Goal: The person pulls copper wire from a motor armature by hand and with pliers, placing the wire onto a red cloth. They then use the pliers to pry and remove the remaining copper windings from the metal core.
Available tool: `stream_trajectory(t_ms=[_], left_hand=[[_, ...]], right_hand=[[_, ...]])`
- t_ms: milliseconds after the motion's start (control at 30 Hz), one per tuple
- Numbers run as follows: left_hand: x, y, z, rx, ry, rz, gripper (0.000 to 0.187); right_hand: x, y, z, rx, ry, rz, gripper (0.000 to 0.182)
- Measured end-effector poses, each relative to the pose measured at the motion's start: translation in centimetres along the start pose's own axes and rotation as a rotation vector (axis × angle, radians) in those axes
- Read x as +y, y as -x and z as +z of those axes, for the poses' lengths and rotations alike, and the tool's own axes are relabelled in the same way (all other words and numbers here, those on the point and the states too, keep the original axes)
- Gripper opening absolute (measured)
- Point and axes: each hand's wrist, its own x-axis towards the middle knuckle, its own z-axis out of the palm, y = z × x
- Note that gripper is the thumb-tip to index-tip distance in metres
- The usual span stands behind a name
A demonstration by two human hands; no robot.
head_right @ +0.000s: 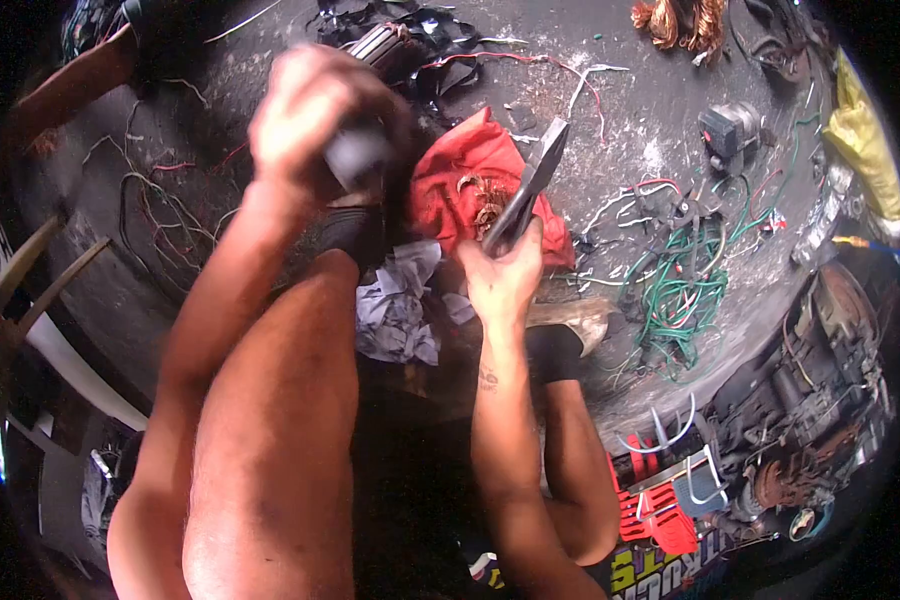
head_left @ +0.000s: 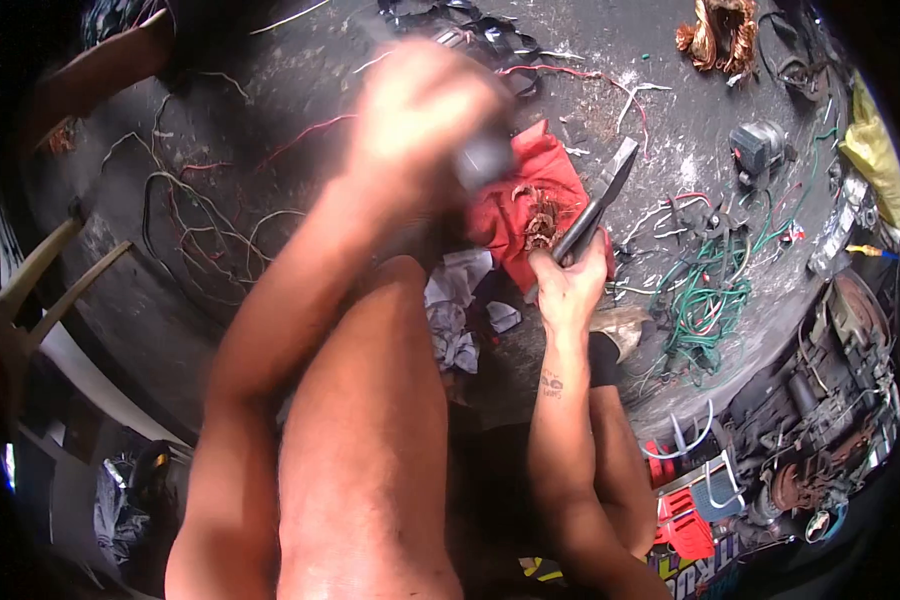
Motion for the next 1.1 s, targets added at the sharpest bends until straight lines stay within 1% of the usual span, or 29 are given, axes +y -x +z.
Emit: stream_trajectory(t_ms=[33,67,100,167,200,267,300,367,400,467,500,567,600,633,700,733,767,833,867,933,967,1033,1100], left_hand=[[-1.3,-0.4,-1.1,0.033,-0.136,-0.109,0.031],[-2.8,-0.5,-1.7,-0.033,-0.236,-0.348,0.03],[-3.8,-0.7,-2.0,-0.15,-0.347,-0.499,0.031],[-7.3,0.1,-1.2,-0.381,-0.334,-0.688,0.044],[-7.9,0.8,-0.4,-0.487,-0.353,-0.696,0.051],[-8.0,0.6,1.6,-0.679,-0.388,-0.686,0.066],[-8.3,1.5,2.9,-0.581,-0.433,-0.567,0.068],[-8.0,-0.1,3.5,-0.645,-0.404,-0.631,0.057],[-7.6,-1.3,3.5,-0.654,-0.399,-0.63,0.057],[-6.3,-4.3,2.7,-0.925,-0.337,-0.862,0.042],[-7.2,-3.9,2.9,-0.923,-0.336,-0.86,0.042],[-9.4,-3.0,3.1,-0.955,-0.151,-0.686,0.047],[-9.7,-2.7,3.3,-0.967,-0.145,-0.713,0.055],[-10.1,-2.1,3.3,-0.972,-0.142,-0.716,0.055],[-11.0,-0.9,3.3,-0.771,0.059,-0.473,0.064],[-10.6,-1.5,3.1,-0.888,0.033,-0.574,0.069],[-10.7,-1.2,3.1,-0.889,0.032,-0.574,0.069],[-10.3,-1.1,2.7,-0.802,0.09,-0.502,0.061],[-10.0,-1.6,2.4,-0.802,0.088,-0.502,0.061],[-8.3,-2.5,1.5,-0.725,-0.081,-0.678,0.045],[-7.2,-2.3,1.2,-0.731,-0.079,-0.678,0.045],[-4.6,-1.6,0.6,-0.452,-0.052,-0.207,0.043],[-0.2,-1.3,0.3,-0.351,0.193,0.009,0.031]], right_hand=[[0.5,-0.1,0.0,0.001,-0.053,-0.026,0.037],[0.0,-0.1,-0.2,-0.011,0.008,0.091,0.041],[0.1,-0.1,-0.2,-0.009,0.002,0.093,0.041],[0.3,-0.6,0.1,-0.012,-0.036,-0.02,0.04],[0.3,-0.7,0.2,-0.014,-0.039,-0.021,0.04],[0.5,-0.7,0.7,-0.018,-0.155,-0.042,0.039],[0.7,-0.6,0.6,-0.018,-0.157,-0.034,0.039],[1.0,-0.5,0.3,-0.026,-0.042,-0.03,0.037],[0.9,-0.2,0.1,-0.026,-0.035,-0.007,0.037],[0.3,0.0,0.0,-0.018,-0.065,0.005,0.036],[0.2,0.1,-0.1,-0.013,-0.097,0.013,0.035],[0.7,0.3,-0.2,-0.015,-0.114,0.031,0.038],[1.1,0.4,-0.3,-0.018,-0.127,0.053,0.043],[1.2,0.4,-0.5,-0.019,-0.125,0.059,0.043],[1.2,0.4,-0.7,-0.048,-0.067,0.062,0.042],[1.1,0.2,-0.6,-0.046,-0.07,0.061,0.042],[1.1,0.2,-0.6,-0.043,-0.062,0.064,0.042],[0.9,0.2,-0.5,-0.044,-0.055,0.071,0.042],[0.7,0.2,-0.4,-0.039,-0.076,0.088,0.043],[0.5,0.1,-0.2,-0.033,-0.1,0.108,0.043],[0.4,0.1,-0.2,-0.024,-0.048,0.105,0.043],[0.2,0.1,-0.4,-0.016,0.008,0.1,0.042],[0.2,-0.1,-0.5,-0.06,0.097,0.111,0.041]])
